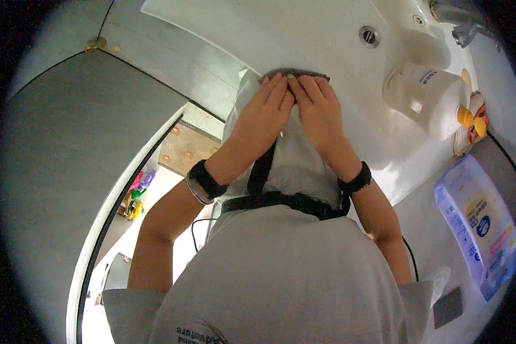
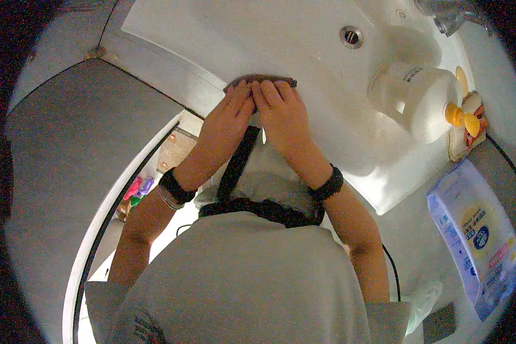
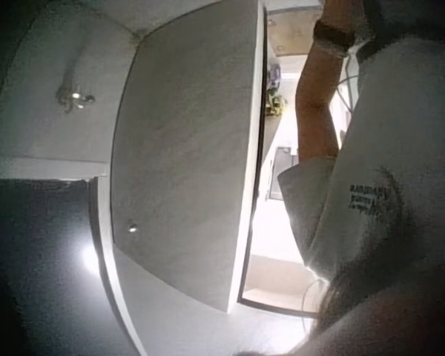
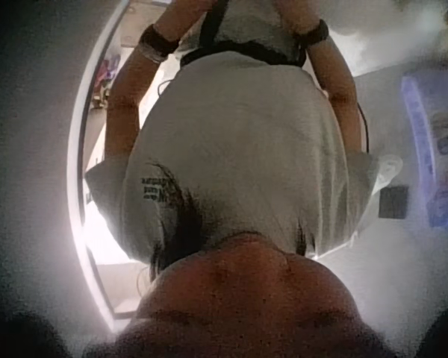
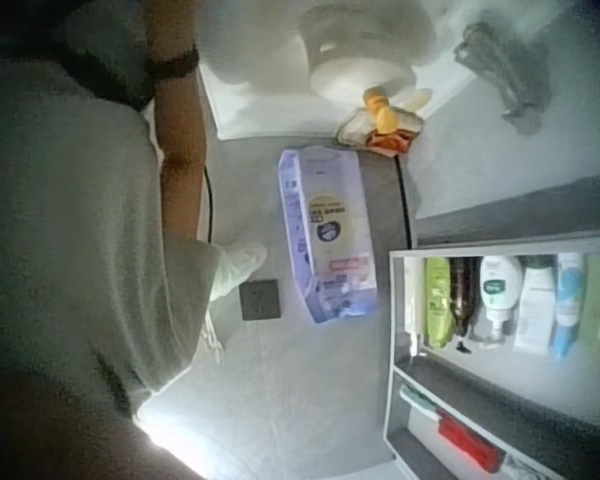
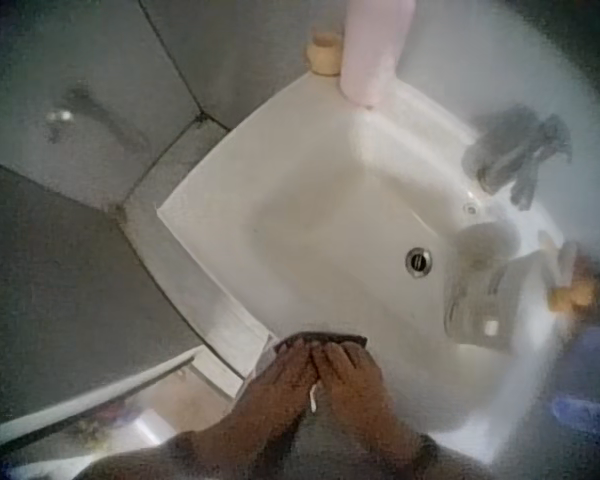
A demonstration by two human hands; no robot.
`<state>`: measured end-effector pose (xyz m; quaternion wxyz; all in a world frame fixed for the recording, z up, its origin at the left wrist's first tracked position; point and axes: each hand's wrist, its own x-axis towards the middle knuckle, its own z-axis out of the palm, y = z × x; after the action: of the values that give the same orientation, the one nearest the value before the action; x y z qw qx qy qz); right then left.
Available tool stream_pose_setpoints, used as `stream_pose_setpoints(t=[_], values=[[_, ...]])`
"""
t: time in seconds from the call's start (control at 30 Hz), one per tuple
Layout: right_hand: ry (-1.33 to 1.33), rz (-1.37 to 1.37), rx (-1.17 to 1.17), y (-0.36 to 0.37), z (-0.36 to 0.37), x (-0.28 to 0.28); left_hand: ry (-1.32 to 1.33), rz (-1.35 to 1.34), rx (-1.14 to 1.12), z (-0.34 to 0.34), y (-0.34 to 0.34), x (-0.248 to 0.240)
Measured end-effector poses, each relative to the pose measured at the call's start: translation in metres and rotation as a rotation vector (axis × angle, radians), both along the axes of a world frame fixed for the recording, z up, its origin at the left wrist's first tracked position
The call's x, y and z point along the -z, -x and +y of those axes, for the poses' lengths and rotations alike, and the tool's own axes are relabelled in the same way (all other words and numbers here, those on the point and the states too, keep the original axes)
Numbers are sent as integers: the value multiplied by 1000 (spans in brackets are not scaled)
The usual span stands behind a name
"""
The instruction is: The person cleans the edges and basin of a bathroom sink using a small cloth.
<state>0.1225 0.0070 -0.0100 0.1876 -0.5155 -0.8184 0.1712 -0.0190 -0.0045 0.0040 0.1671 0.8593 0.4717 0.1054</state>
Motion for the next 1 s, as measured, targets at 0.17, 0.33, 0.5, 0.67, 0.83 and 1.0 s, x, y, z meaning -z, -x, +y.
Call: stream_pose_setpoints(t=[0.17, 0.33, 0.5, 0.67, 0.83, 1.0], values=[[-9, 14, 6, 4, 11, -3, -35, 8, 38, 15, 8, 0], [39, 69, 71, 5, 46, 0, 128, -79, 47, 62, 16, -5], [47, 49, 56, 0, 24, -5, 74, -10, 179, 39, 24, 6], [72, 74, 156, 9, 36, -8, 18, -9, 184, 56, 18, 1], [71, 76, 165, 8, 27, -10, 102, -75, 188, 52, 24, -3], [188, 239, 196, 5, 59, -3, 191, -150, 174, 86, 19, -12]])
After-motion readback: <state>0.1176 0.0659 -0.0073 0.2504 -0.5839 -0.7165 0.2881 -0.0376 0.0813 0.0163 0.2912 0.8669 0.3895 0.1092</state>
